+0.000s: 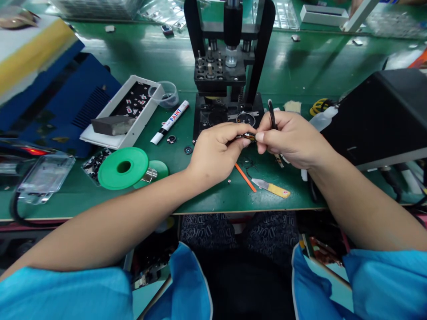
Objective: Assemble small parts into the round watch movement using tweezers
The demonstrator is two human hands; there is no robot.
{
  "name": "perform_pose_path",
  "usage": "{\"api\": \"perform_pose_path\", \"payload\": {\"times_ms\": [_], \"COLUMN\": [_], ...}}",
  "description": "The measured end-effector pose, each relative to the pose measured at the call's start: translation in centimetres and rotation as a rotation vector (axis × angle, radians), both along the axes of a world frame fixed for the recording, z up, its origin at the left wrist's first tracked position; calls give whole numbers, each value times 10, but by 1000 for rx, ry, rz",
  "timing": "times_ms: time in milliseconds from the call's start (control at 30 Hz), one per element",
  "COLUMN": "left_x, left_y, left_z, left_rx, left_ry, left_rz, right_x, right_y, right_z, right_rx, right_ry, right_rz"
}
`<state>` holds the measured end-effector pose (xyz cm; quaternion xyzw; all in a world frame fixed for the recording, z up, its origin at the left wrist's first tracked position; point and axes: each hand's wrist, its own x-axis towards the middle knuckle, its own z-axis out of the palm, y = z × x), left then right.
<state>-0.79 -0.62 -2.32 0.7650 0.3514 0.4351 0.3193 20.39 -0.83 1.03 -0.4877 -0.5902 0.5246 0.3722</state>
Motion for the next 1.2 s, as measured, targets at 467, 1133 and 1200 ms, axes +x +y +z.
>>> {"api": "perform_pose_path", "payload": {"times_ms": [467, 1133, 1200], "left_x": [1, 3, 2], "left_y": [-1, 7, 8], "left_z": [2, -8, -9], "left_rx": [2, -397, -419], "left_ry": [3, -321, -325], "left_rz": [-13, -161, -167], "right_x": [-1, -3, -3], "right_y": [0, -1, -1], "right_z": [0, 3, 2], "right_rx": [11, -51, -49], "right_ry": [18, 161, 161], "right_rz": [-21, -2, 8]}}
